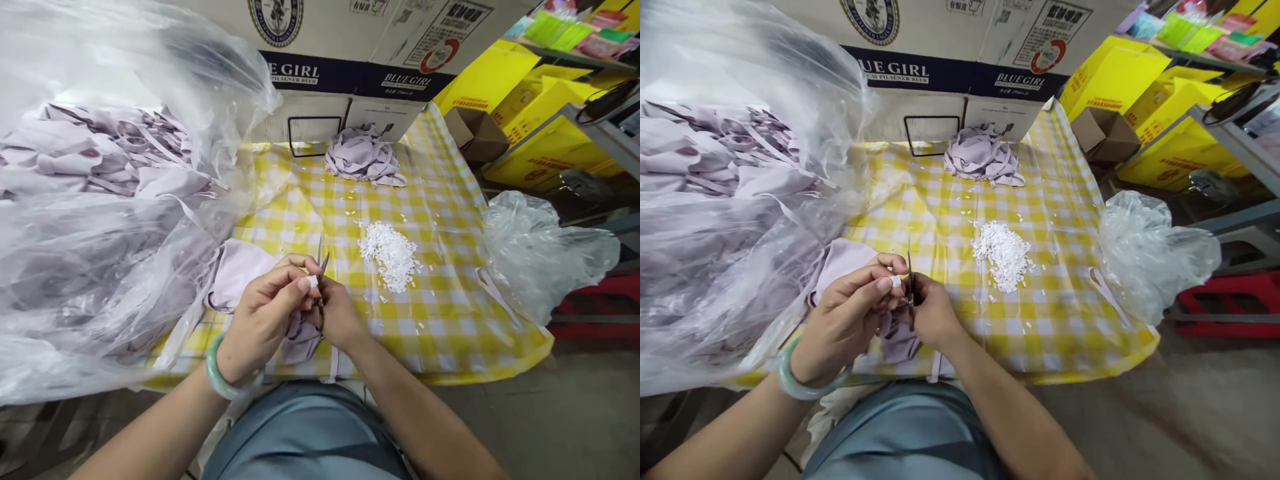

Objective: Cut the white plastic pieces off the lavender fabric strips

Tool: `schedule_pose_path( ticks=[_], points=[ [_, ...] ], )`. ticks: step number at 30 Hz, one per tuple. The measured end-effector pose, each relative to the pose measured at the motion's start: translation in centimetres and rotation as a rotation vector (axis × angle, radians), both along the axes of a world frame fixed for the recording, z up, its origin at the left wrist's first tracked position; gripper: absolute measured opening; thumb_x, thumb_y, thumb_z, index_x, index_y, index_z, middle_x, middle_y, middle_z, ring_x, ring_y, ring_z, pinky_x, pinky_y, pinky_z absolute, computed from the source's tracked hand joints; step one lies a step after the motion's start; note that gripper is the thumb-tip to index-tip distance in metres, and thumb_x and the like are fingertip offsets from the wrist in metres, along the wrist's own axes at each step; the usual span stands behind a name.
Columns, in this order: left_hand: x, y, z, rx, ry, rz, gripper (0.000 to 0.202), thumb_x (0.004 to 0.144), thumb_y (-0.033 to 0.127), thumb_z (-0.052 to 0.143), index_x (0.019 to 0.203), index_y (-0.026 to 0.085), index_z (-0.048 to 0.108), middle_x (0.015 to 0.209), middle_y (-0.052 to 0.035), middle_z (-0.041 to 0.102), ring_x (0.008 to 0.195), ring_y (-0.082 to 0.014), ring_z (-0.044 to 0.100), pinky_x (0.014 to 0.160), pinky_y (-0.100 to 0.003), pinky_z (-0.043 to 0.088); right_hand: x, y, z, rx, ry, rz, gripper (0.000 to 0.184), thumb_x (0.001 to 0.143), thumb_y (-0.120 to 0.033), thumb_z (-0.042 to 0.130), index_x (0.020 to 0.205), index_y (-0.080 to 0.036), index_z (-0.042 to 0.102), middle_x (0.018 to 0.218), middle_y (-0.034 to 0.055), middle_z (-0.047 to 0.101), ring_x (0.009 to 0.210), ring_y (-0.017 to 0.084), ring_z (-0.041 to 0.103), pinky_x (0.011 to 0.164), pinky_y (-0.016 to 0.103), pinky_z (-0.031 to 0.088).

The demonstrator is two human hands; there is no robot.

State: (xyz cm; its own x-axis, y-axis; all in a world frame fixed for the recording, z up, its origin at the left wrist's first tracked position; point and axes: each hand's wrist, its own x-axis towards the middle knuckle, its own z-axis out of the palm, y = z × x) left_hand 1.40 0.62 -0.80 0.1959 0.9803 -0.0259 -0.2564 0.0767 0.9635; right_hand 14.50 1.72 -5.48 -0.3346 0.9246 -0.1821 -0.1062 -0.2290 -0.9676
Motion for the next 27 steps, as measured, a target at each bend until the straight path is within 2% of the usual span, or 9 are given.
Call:
schedule_pose_path(
  ticks=[3, 6, 8, 11, 14, 19, 27],
  points=[
    [0.7, -0.1, -1.0, -0.073, -0.044, 0.072, 0.020, 0.093, 0.027, 0.060, 0.078, 0.017, 0.069, 0.114, -0.0050, 0.053, 0.074, -0.0101, 0.050, 0.062, -0.022, 0.042, 2.1, -1.0, 1.0, 0.089, -0.118, -0.023, 0.034, 0.073, -0.038, 0.075, 0.091, -0.021, 0.053, 0.083, -0.0007, 0.058, 0.071, 0.014, 0.056, 0.067, 0.028, 0.049],
    [1.4, -0.3, -1.3, -0.090, -0.006, 0.086, 0.021, 0.093, 0.028, 0.060, 0.077, 0.018, 0.069, 0.112, -0.0061, 0.054, 0.094, -0.0165, 0.053, 0.068, -0.023, 0.043, 4.6, -1.9, 2.6, 0.339, -0.442, -0.080, 0.027, 0.080, -0.039, 0.068, 0.094, -0.021, 0.055, 0.091, 0.0042, 0.059, 0.084, 0.020, 0.057, 0.078, 0.034, 0.047],
    [1.9, -0.5, -1.5, -0.084, 0.019, 0.069, 0.021, 0.093, 0.029, 0.060, 0.076, 0.019, 0.068, 0.111, -0.0061, 0.055, 0.108, -0.0205, 0.052, 0.075, -0.024, 0.045, 5.6, -2.4, 3.5, 0.471, -0.653, -0.083, 0.030, 0.081, -0.048, 0.068, 0.086, -0.020, 0.057, 0.085, 0.0055, 0.061, 0.086, 0.022, 0.054, 0.080, 0.036, 0.043],
    [2.8, -0.6, -1.8, -0.066, 0.039, 0.044, 0.022, 0.094, 0.029, 0.058, 0.076, 0.020, 0.067, 0.111, -0.0056, 0.055, 0.123, -0.0228, 0.046, 0.089, -0.027, 0.044, 6.0, -3.0, 3.9, 0.543, -0.841, -0.088, 0.042, 0.078, -0.060, 0.068, 0.073, -0.020, 0.055, 0.071, 0.0038, 0.061, 0.076, 0.021, 0.051, 0.074, 0.035, 0.037],
    [3.3, -0.7, -2.0, -0.067, 0.041, 0.020, 0.023, 0.095, 0.028, 0.056, 0.077, 0.021, 0.067, 0.111, -0.0057, 0.056, 0.128, -0.0234, 0.044, 0.096, -0.029, 0.042, 6.1, -3.4, 3.7, 0.572, -0.923, -0.139, 0.050, 0.074, -0.066, 0.069, 0.064, -0.021, 0.050, 0.062, 0.0019, 0.057, 0.069, 0.019, 0.048, 0.071, 0.034, 0.034],
    [3.5, -0.9, -2.1, -0.072, 0.068, -0.006, 0.021, 0.096, 0.026, 0.055, 0.079, 0.021, 0.066, 0.114, -0.0049, 0.056, 0.129, -0.0229, 0.043, 0.098, -0.029, 0.041, 6.3, -3.6, 3.2, 0.564, -0.981, -0.154, 0.055, 0.072, -0.069, 0.069, 0.057, -0.021, 0.048, 0.057, 0.0017, 0.054, 0.065, 0.017, 0.048, 0.068, 0.032, 0.032],
    [3.7, -1.0, -2.6, -0.064, 0.129, -0.029, 0.022, 0.096, 0.030, 0.053, 0.080, 0.020, 0.066, 0.123, -0.0067, 0.055, 0.124, -0.0265, 0.048, 0.092, -0.032, 0.047, 6.0, -3.4, 3.6, 0.552, -0.958, -0.183, 0.056, 0.071, -0.067, 0.072, 0.052, -0.021, 0.047, 0.052, 0.0000, 0.054, 0.059, 0.015, 0.046, 0.067, 0.033, 0.031]
  ],
)
